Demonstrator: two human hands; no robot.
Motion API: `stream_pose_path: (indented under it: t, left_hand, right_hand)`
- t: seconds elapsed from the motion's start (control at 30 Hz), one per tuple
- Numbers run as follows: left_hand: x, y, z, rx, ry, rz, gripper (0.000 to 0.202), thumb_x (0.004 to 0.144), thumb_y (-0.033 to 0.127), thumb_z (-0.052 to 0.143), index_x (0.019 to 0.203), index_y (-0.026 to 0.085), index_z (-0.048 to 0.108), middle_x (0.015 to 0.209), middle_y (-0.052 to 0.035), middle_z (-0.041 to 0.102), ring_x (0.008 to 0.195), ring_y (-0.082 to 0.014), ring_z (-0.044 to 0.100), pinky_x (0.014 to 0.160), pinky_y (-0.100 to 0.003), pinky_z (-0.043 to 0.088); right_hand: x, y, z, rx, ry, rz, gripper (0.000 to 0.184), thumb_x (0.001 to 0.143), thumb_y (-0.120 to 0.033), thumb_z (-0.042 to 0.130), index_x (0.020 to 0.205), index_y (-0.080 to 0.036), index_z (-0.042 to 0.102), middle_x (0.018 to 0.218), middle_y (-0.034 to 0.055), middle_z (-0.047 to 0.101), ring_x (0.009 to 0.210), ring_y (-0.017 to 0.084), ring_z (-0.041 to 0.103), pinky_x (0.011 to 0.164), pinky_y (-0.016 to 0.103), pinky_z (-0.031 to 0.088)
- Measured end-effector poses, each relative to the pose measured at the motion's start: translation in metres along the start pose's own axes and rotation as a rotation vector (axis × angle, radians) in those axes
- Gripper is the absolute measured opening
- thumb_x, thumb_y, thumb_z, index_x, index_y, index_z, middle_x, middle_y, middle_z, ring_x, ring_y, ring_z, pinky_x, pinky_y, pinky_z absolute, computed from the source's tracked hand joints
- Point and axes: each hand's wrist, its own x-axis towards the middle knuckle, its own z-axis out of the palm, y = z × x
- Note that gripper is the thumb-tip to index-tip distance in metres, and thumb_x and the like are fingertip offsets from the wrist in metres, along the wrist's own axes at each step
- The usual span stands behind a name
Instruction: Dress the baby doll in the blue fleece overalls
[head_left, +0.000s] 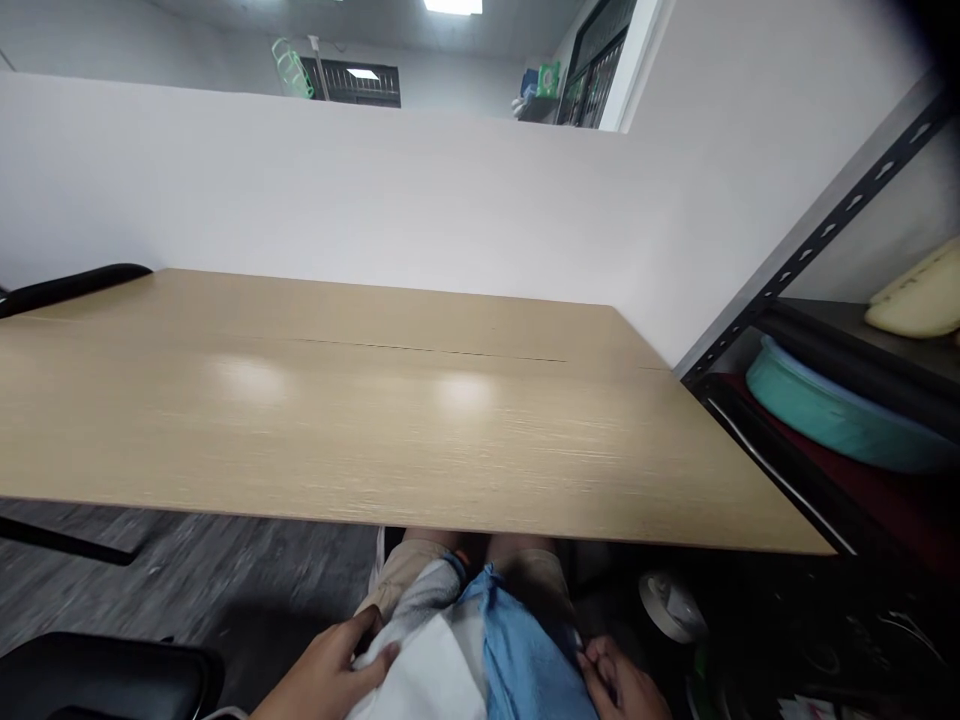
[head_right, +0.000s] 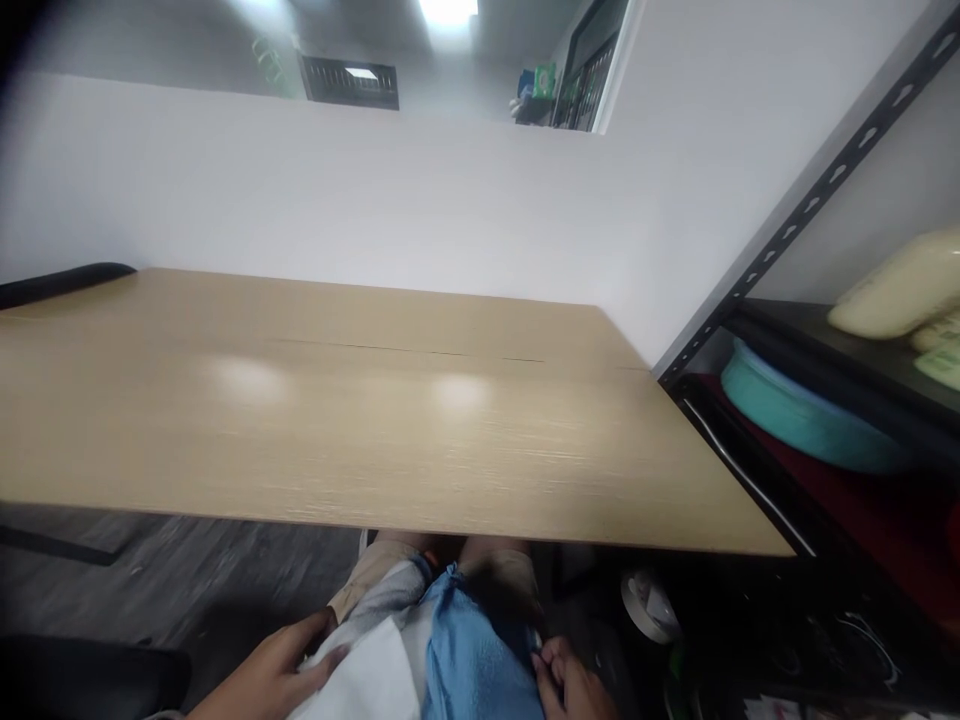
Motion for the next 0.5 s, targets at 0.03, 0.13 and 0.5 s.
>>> stream_pose_path:
  t: [0.03,0.13,0.5]
  left_hand:
    - [0.000,0.001,-0.001,0.001,0.001,-0.001,0.060,0.096,0.065,0.054,0.123,0.016,0.077,0.121,-0.0113,0.082,0.116,-0.0356,0.074,0.100,-0.036,0.056]
    - [0.002,0.001,-0.001,0.008,0.011,0.004,0.061,0.095,0.065,0.054,0.125,0.016,0.076,0.122,-0.0117,0.081,0.116,-0.0358,0.074,0.100,-0.036,0.056]
    - [0.006,-0.002,-0.002,-0.042,0.032,0.012,0.064,0.091,0.066,0.058,0.124,0.014,0.076,0.127,-0.0146,0.081,0.120,-0.0376,0.074,0.103,-0.040,0.056]
  right_hand:
    - [0.000,0.001,-0.001,-0.008,0.007,0.016,0.040,0.090,-0.066,0.052,0.082,-0.030,0.066,0.065,0.0025,0.072,0.064,0.027,0.075,0.066,0.033,0.058]
    - [-0.002,0.004,0.001,-0.040,0.005,0.091,0.036,0.090,-0.062,0.051,0.086,-0.030,0.068,0.071,0.0028,0.077,0.071,0.028,0.079,0.069,0.033,0.057]
    - [0.008,0.004,0.003,-0.027,-0.113,0.145,0.040,0.087,-0.065,0.055,0.083,-0.028,0.071,0.078,0.0050,0.081,0.081,0.030,0.082,0.077,0.035,0.059]
